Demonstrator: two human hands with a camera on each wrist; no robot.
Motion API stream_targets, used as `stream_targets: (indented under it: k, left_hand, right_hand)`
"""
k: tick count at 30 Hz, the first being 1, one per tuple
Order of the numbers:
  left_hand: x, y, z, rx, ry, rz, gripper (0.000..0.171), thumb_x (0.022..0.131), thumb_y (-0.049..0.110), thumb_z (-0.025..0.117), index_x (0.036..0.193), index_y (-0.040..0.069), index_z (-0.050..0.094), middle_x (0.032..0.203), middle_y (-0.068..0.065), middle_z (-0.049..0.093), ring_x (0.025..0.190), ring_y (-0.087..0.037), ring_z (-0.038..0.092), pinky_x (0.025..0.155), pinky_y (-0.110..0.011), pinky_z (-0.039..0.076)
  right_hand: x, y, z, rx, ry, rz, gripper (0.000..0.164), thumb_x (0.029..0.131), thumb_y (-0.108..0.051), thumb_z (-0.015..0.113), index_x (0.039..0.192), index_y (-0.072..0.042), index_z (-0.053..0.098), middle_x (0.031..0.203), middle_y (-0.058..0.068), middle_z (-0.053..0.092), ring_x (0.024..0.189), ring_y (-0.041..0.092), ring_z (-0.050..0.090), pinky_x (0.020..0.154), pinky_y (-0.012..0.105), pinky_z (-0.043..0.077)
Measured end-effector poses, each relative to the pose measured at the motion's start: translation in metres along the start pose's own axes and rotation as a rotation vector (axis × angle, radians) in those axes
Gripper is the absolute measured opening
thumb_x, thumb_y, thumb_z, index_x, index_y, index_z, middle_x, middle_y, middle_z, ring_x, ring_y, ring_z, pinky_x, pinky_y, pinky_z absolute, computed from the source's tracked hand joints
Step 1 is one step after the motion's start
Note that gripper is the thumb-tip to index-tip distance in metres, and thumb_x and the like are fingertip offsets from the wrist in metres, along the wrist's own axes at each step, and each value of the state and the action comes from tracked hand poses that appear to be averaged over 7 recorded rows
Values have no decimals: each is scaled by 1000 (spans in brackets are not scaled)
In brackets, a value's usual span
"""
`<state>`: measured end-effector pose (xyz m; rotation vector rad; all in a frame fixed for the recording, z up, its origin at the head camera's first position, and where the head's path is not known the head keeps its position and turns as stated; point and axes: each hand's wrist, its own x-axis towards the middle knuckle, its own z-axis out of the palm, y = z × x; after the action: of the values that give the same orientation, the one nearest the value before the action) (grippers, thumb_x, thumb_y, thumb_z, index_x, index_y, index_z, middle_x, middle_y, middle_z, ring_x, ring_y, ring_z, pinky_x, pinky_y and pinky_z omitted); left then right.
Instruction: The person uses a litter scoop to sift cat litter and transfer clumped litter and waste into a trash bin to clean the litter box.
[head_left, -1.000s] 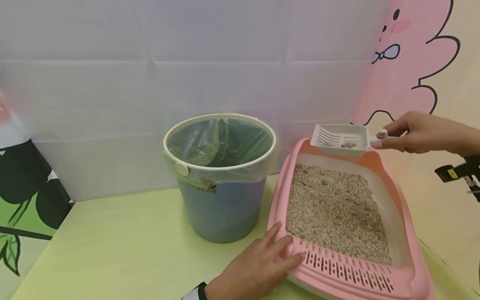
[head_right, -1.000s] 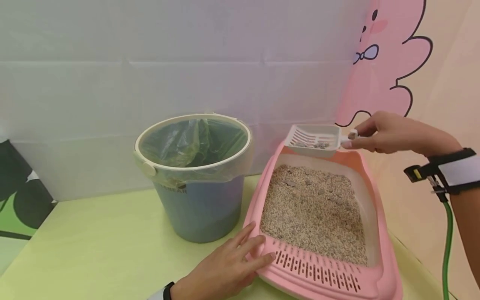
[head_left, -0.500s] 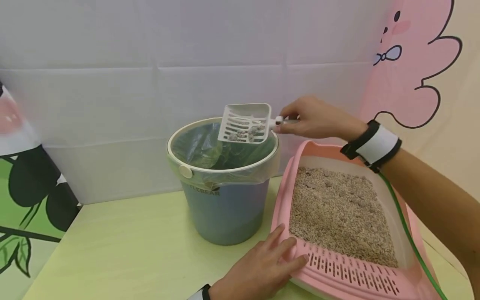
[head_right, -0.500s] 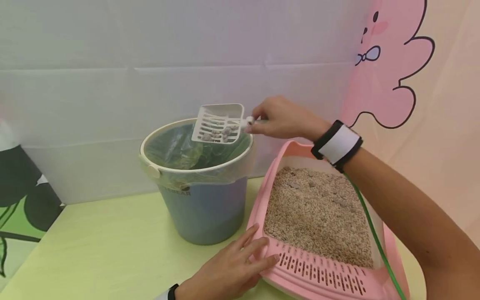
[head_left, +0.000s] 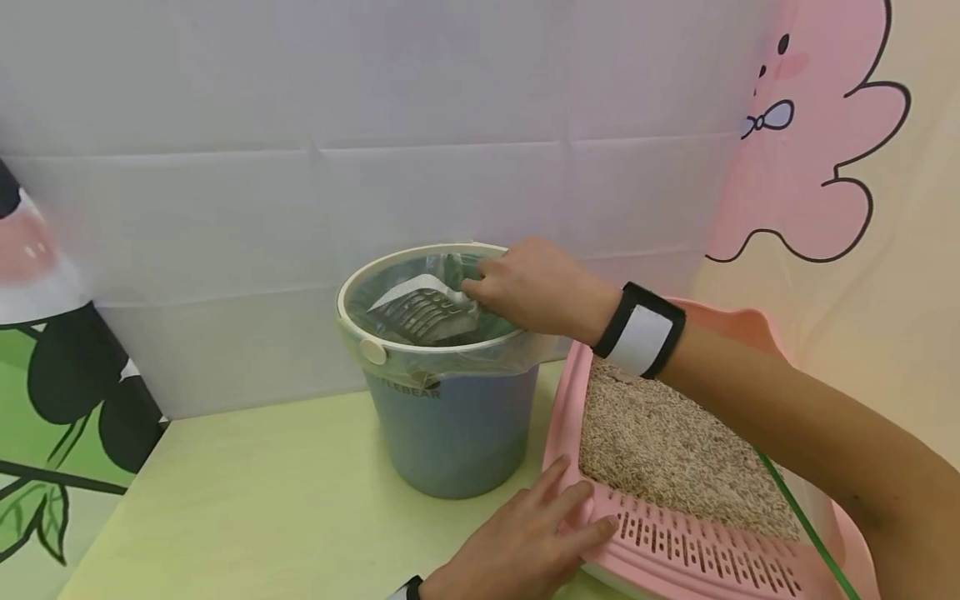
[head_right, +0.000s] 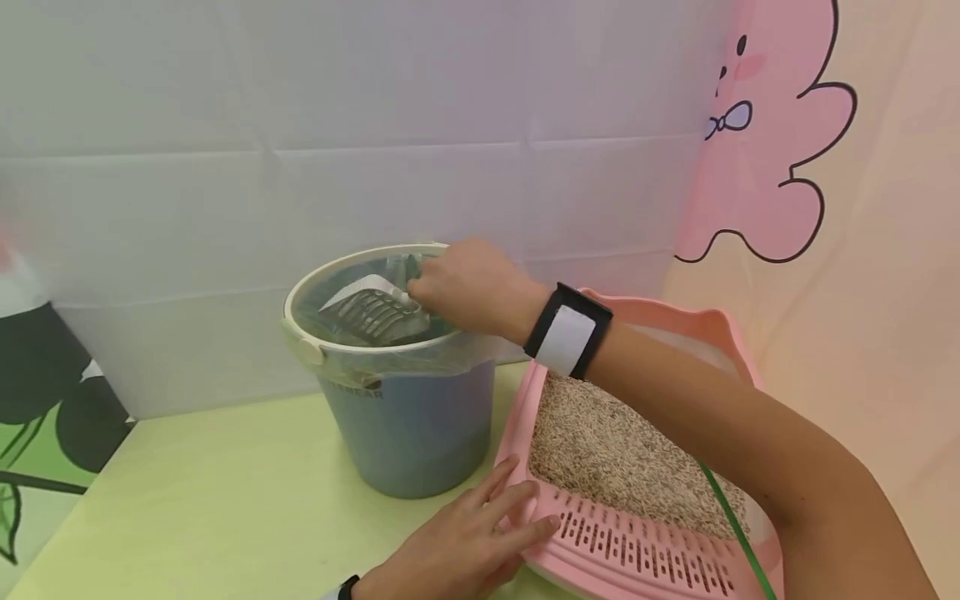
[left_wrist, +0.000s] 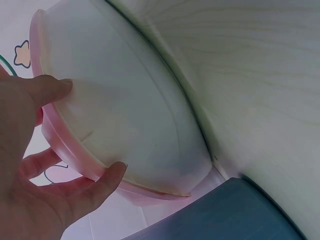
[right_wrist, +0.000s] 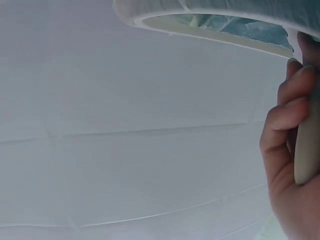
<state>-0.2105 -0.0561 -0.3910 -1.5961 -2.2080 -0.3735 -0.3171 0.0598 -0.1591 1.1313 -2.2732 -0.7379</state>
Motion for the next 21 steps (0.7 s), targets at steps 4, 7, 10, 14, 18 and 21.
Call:
stream_targets:
  k: [4,7,10,14,18,21]
  left_hand:
    - [2,-1,1,26,7,22,49,99,33,72,144,34,53,144,-2,55,140,-40,55,104,-41,59]
    - [4,-2,0,51,0,30,46,101,34,70,143,33,54,143,-2,56,141,-40,55,106,-43,58]
    - [3,-3,-1,106,6,37,47,99,35,71,143,32,55,141,-1,57,140,-40,55,110,-44,55]
    - [0,-2,-2,181,44,42,54,94,36,77,143,32,56,140,-1,59,141,-41,55,113,-44,53]
    - [-2,0,-4,192,82,42,53,93,35,78,142,32,57,139,-2,61,142,-41,55,113,-42,53]
    - [-4,2,-5,182,96,47,49,95,34,76,141,32,58,139,-2,60,142,-41,55,109,-40,57]
  right_hand:
    - [-8,3,-4,-30,33,29,12,102,-10,66,110,-10,74,84,7,69,53,18,50,46,31,38]
    - [-18,13,-11,137,80,124,13,100,-15,70,110,-8,74,87,10,73,61,23,63,51,37,50]
    - [-34,27,-23,365,141,256,22,97,-21,75,115,-8,77,94,11,79,68,22,69,60,38,56]
    - [-78,48,-46,548,142,435,31,96,-28,77,122,-12,77,93,6,79,68,15,62,63,29,49]
    - [-149,69,-65,677,10,635,32,96,-31,77,128,-27,72,84,1,73,64,10,59,57,25,44]
    - [-206,84,-70,723,-148,790,35,97,-32,76,131,-31,70,81,-1,71,63,11,61,54,28,46]
